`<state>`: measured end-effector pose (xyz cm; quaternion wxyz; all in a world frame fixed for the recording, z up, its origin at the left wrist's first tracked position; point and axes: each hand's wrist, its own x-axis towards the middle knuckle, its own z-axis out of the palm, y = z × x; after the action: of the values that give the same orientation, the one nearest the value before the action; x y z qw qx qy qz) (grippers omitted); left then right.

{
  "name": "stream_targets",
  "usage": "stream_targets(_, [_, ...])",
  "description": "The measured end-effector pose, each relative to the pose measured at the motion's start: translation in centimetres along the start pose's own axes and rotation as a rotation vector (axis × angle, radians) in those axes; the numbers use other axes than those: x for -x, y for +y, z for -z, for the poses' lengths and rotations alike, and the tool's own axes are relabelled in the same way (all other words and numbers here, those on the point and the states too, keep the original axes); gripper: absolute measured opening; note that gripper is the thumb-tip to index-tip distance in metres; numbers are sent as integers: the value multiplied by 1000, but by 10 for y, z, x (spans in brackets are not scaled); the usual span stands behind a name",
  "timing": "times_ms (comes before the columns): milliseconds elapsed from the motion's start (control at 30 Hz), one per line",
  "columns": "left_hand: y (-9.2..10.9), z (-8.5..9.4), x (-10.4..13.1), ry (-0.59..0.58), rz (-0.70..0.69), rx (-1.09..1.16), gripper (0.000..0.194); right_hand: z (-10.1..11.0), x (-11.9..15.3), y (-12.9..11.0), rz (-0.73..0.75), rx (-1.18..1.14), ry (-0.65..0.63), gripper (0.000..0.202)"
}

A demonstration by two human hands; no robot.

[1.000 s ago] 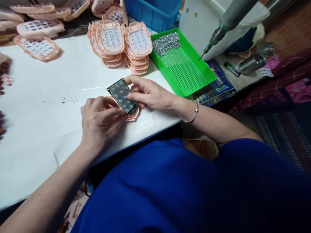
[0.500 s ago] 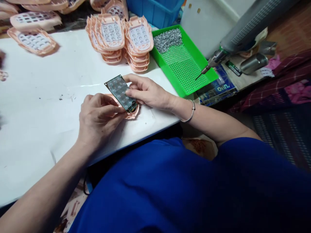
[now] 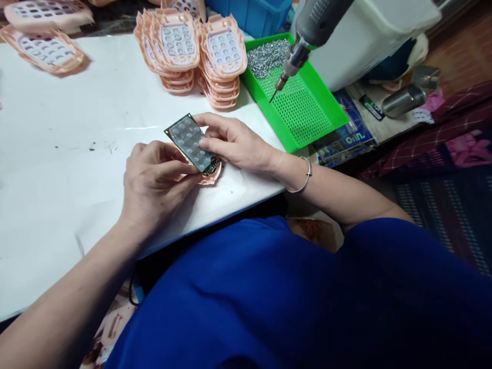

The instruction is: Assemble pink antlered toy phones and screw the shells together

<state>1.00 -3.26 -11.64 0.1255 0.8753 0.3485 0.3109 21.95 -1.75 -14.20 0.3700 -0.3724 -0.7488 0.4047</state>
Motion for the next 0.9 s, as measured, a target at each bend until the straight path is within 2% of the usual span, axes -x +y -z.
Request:
stream_targets(100, [-1, 0, 1, 3, 27, 8, 12, 1, -4, -6, -46, 85, -3, 32])
stream_targets(233, [2, 0, 1, 2, 74, 18, 8, 4, -10, -17, -102, 82, 19, 32])
stream_targets(400, [6, 0, 2, 8, 165, 26, 7, 3, -11, -15, -91, 62, 40, 30])
stream_targets(533, [7, 1, 2, 28, 281, -3, 24, 3, -8, -14, -95, 105, 31, 29])
stream_targets(667, [10, 0, 0, 31, 404, -13, 36, 8, -12, -24, -108, 201, -28, 30])
stream_targets(900, [7, 7, -3, -19, 399, 94, 37, 16, -22, -28, -69, 415, -80, 17])
